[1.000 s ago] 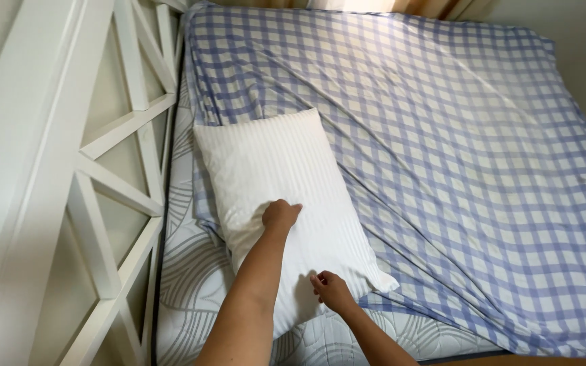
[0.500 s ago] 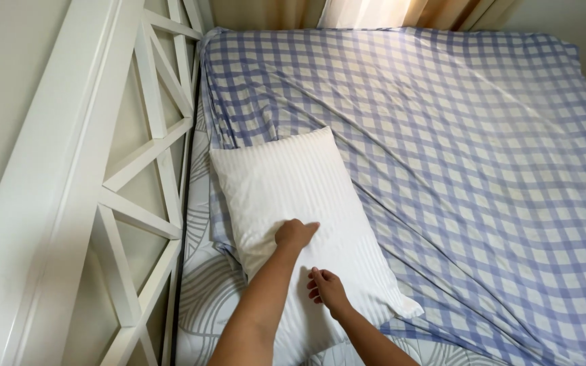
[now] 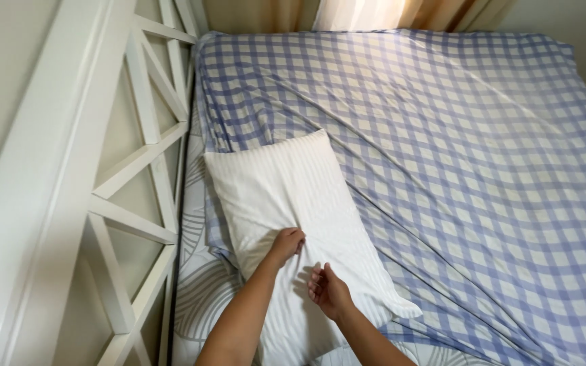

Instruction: The person makes a bed by tucking a blue and white checkered fitted sheet around the mattress corners and smoothing the surface. They then place a white pillow against the headboard and add a second pillow on top of the first.

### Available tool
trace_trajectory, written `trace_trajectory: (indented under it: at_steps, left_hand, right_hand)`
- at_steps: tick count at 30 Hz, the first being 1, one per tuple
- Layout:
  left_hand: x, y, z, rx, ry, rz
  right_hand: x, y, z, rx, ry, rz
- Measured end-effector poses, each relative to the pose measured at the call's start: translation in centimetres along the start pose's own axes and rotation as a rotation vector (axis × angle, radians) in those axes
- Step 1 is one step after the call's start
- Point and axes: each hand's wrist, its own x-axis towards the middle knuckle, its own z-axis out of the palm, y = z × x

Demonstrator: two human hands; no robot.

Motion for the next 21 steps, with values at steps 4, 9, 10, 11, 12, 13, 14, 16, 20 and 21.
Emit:
trace_trajectory:
  at_steps: [4,9,10,11,12,13,14,16,20,21]
  left_hand:
    - [-4.7,2.2,1.4,0.081,-0.001,0.243]
    - [-10.5,7.8,4.6,0.604,0.080,0.183]
    - [-11.2,8.5,4.7,0.605,0.080,0.181]
    - [-11.9,9.2,5.1,0.532,0.086,0.130]
    - [-12.5,9.9,5.5,0.458,0.092,0.078]
    - [-12.1,9.4,5.8,0.460,0.091,0.087]
    - [-11.6,8.9,6.1,0.468,0.097,0.142]
    - [-12.1,8.4,6.2,0.484,0.093,0.196]
    - [-15.2,10.9,6.1,0.476,0.097,0.302]
    - [-16.5,11.5,6.1,0.496,0.073,0.248]
  right_hand:
    - [-5.4,-4.1,9.3,0.100,0.029,0.243]
    - [0.7,-3.0,6.9,0.062,0.169,0.063]
    - [4.4,0.0,3.1,0.063,0.169,0.064]
    - [8.4,1.5,-0.8,0.036,0.107,-0.064]
    - [13.1,1.7,-4.5,0.011,0.047,-0.192]
    - [8.5,0.0,-0.9,0.011,0.044,-0.202]
    - [3.7,-2.0,2.8,-0.042,0.166,-0.171]
    - [-2.2,-4.0,5.3,-0.079,0.294,-0.145]
    - [-4.5,-4.8,1.7,-0.297,0.380,-0.346]
    - [-5.5,-4.5,0.5,-0.359,0.395,-0.393]
